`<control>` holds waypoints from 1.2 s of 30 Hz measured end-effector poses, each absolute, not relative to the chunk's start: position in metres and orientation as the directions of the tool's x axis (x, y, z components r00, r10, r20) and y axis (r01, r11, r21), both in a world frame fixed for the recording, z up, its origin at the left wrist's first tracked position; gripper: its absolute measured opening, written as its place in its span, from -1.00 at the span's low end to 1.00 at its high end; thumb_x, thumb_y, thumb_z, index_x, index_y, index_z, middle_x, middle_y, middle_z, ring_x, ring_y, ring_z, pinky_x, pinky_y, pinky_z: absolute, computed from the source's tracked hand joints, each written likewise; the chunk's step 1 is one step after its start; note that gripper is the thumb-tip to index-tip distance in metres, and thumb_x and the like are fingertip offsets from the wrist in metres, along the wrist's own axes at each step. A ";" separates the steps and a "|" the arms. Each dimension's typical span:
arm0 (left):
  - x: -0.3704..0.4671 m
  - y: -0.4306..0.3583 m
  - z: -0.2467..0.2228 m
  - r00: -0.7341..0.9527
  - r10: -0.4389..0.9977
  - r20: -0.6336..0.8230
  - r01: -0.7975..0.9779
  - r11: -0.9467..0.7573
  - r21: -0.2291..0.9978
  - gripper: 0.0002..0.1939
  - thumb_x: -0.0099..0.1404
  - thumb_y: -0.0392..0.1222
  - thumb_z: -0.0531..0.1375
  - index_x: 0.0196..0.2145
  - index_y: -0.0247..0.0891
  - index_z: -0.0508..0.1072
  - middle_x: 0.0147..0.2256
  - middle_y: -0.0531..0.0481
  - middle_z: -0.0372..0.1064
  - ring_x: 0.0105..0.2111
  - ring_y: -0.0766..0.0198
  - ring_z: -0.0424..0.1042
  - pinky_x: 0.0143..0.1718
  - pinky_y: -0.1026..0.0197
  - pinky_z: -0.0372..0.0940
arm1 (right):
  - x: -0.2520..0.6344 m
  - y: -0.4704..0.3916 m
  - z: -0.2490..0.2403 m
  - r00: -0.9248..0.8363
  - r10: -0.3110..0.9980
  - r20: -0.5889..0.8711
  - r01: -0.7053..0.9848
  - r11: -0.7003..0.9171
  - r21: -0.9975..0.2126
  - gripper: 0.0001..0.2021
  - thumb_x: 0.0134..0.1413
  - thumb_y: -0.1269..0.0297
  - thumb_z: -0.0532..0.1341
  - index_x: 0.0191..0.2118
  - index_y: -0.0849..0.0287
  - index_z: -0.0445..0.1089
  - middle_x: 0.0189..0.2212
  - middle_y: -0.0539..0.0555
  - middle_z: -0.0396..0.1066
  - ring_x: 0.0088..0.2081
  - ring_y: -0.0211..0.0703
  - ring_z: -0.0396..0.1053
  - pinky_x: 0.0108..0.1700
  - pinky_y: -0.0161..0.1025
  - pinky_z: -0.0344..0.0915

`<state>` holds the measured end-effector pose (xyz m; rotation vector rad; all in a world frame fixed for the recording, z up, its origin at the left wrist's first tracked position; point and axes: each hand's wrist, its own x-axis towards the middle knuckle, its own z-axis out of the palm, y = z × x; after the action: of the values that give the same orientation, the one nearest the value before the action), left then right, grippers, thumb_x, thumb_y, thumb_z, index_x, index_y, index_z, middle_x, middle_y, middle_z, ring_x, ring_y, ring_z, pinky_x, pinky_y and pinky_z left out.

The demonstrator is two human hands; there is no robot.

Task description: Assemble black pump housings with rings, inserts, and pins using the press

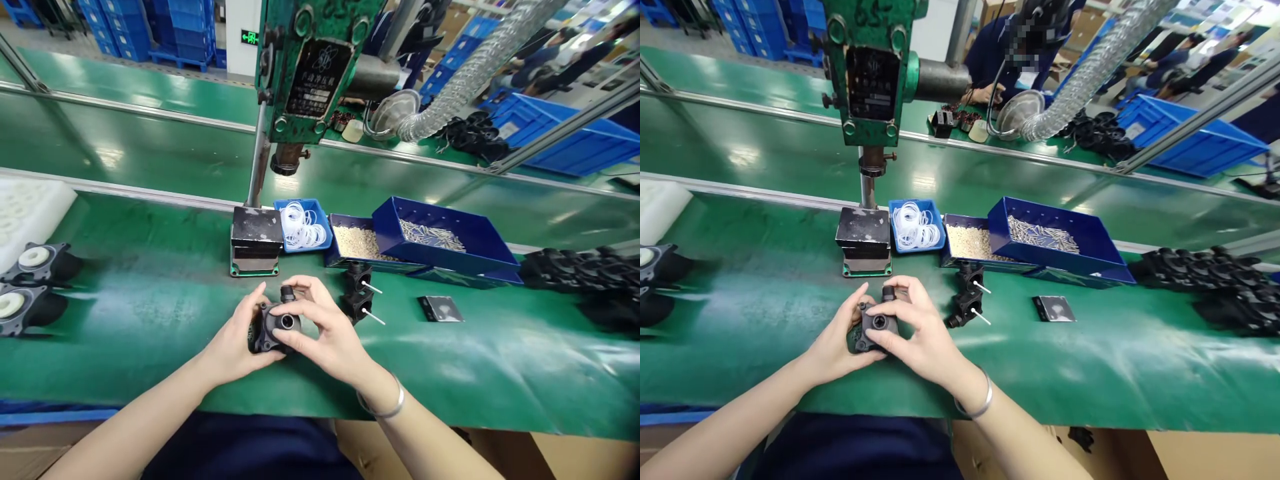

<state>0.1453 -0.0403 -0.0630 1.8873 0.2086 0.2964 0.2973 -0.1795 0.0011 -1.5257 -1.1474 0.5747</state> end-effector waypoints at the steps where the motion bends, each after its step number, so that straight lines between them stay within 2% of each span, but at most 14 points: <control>1: 0.146 -0.041 -0.062 0.953 0.282 0.111 -0.012 -0.331 0.944 0.10 0.17 -0.15 0.40 0.41 0.02 -0.26 0.19 -0.21 0.17 0.15 -0.07 0.37 0.22 -0.18 0.28 | 0.295 -0.181 -0.001 0.408 0.882 0.235 0.413 0.051 -0.909 -0.77 0.14 0.29 0.37 -0.07 0.00 0.57 0.08 0.16 0.22 0.16 0.00 0.25 0.27 0.01 0.18; 3: 0.147 -0.041 -0.060 0.952 0.277 0.129 -0.027 -0.344 0.939 0.11 0.18 -0.16 0.40 0.41 0.01 -0.27 0.15 -0.20 0.17 0.15 -0.06 0.37 0.21 -0.17 0.29 | 0.290 -0.183 -0.009 0.427 0.869 0.250 0.456 0.031 -0.889 -0.78 0.16 0.29 0.35 -0.06 -0.01 0.56 0.06 0.17 0.22 0.14 0.00 0.26 0.26 0.02 0.20; 10: 0.147 -0.044 -0.057 0.946 0.292 0.142 -0.026 -0.368 0.929 0.10 0.15 -0.15 0.41 0.40 0.04 -0.22 0.17 -0.21 0.06 0.15 -0.03 0.33 0.19 -0.13 0.33 | 0.281 -0.186 -0.035 0.500 0.832 0.240 0.441 -0.006 -0.897 -0.79 0.15 0.29 0.35 -0.08 -0.03 0.54 0.04 0.17 0.21 0.17 0.06 0.22 0.25 0.09 0.18; 19: 0.145 -0.046 -0.057 0.953 0.278 0.124 -0.017 -0.359 0.933 0.11 0.16 -0.18 0.41 0.40 0.07 -0.26 0.20 -0.22 0.02 0.19 -0.05 0.29 0.21 -0.16 0.31 | 0.283 -0.189 -0.036 0.481 0.852 0.209 0.459 -0.041 -0.888 -0.79 0.17 0.30 0.33 -0.07 -0.04 0.52 0.05 0.15 0.20 0.16 0.06 0.22 0.21 0.05 0.22; 30: 0.144 -0.048 -0.063 0.947 0.283 0.152 -0.032 -0.387 0.921 0.17 0.14 -0.17 0.42 0.39 0.06 -0.32 0.23 -0.24 -0.03 0.21 -0.09 0.25 0.18 -0.17 0.33 | 0.279 -0.192 -0.041 0.513 0.830 0.217 0.476 -0.065 -0.877 -0.80 0.18 0.26 0.32 -0.07 -0.05 0.52 0.05 0.17 0.20 0.17 0.10 0.21 0.21 0.11 0.19; 32: 0.144 -0.047 -0.063 0.943 0.279 0.184 -0.059 -0.405 0.912 0.12 0.14 -0.17 0.42 0.38 0.05 -0.27 0.21 -0.24 -0.03 0.19 -0.06 0.26 0.16 -0.16 0.34 | 0.279 -0.191 -0.040 0.506 0.836 0.210 0.475 -0.067 -0.877 -0.81 0.19 0.25 0.32 -0.07 -0.04 0.52 0.05 0.17 0.20 0.17 0.09 0.21 0.22 0.10 0.19; 36: 0.144 -0.041 -0.063 0.938 0.205 0.279 -0.154 -0.477 0.865 -0.08 0.11 -0.18 0.43 0.28 0.01 0.00 0.13 -0.19 0.03 0.18 -0.07 0.23 0.14 -0.17 0.34 | 0.280 -0.189 -0.041 0.499 0.845 0.194 0.483 -0.085 -0.872 -0.82 0.20 0.20 0.30 -0.08 0.01 0.47 0.05 0.19 0.20 0.19 0.11 0.20 0.21 0.11 0.21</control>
<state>0.1445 -0.0411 -0.0632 2.0253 0.0364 0.4218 0.2797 -0.1886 -0.0408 -1.7318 -1.1301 0.4478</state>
